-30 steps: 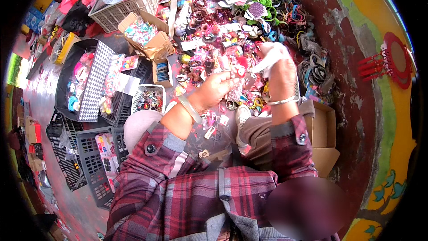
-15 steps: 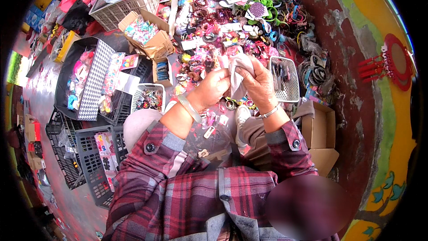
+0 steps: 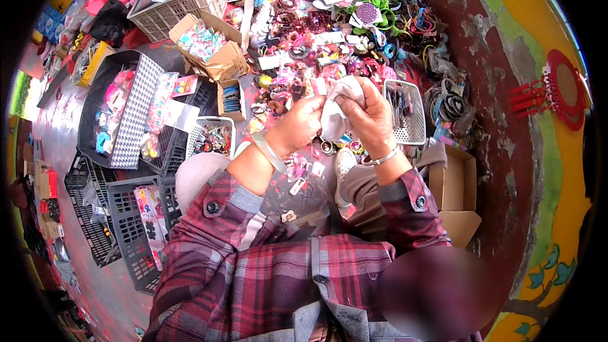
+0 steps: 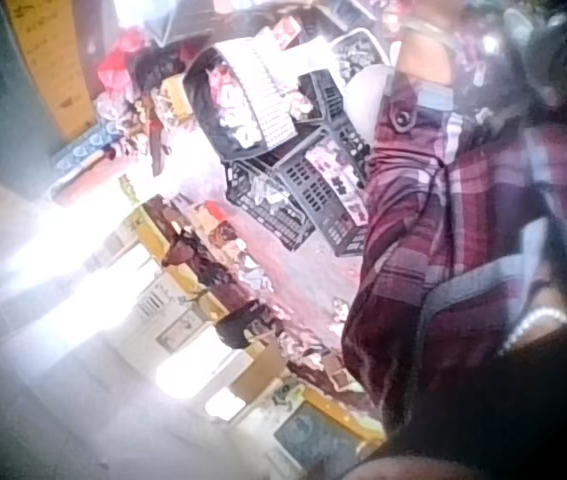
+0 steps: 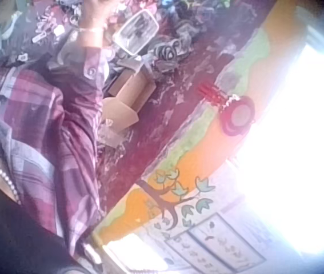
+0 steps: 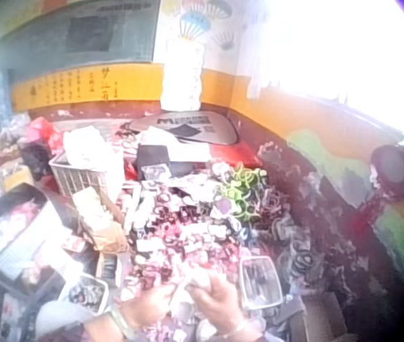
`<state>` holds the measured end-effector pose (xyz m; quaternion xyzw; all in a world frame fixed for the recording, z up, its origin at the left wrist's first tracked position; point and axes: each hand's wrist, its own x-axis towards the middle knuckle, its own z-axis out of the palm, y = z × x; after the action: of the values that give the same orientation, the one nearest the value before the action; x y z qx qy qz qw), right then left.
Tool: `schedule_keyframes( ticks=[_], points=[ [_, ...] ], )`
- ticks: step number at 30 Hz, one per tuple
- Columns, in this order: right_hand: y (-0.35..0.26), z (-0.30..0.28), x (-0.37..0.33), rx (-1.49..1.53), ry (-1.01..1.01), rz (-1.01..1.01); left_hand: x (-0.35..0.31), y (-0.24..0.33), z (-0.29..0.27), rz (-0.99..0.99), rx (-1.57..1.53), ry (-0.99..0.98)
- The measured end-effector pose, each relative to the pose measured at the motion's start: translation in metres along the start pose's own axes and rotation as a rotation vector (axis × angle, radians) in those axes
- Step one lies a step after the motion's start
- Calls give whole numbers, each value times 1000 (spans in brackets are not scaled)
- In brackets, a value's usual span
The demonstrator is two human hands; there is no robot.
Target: The person sorts small hair accessories by hand, placing selected items into a plastic container.
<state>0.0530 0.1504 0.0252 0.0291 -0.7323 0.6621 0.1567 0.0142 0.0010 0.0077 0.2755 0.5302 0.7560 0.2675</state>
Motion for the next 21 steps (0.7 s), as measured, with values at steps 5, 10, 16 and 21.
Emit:
schedule_keyframes(
  ticks=[5, 10, 16, 21],
  points=[
    [-4, 1, 1, -263, 125, -176, -1, 0, -1, -97, -52, -58],
    [5, -24, 17, 530, 367, 53, 1, -13, -10, -52, -27, -125],
    [-13, -69, 22, 344, 431, -110, 1, -10, -12, -231, -220, -105],
    [-24, -25, 10, -221, 124, -243, 4, -2, -2, -236, -156, -64]
  ],
)
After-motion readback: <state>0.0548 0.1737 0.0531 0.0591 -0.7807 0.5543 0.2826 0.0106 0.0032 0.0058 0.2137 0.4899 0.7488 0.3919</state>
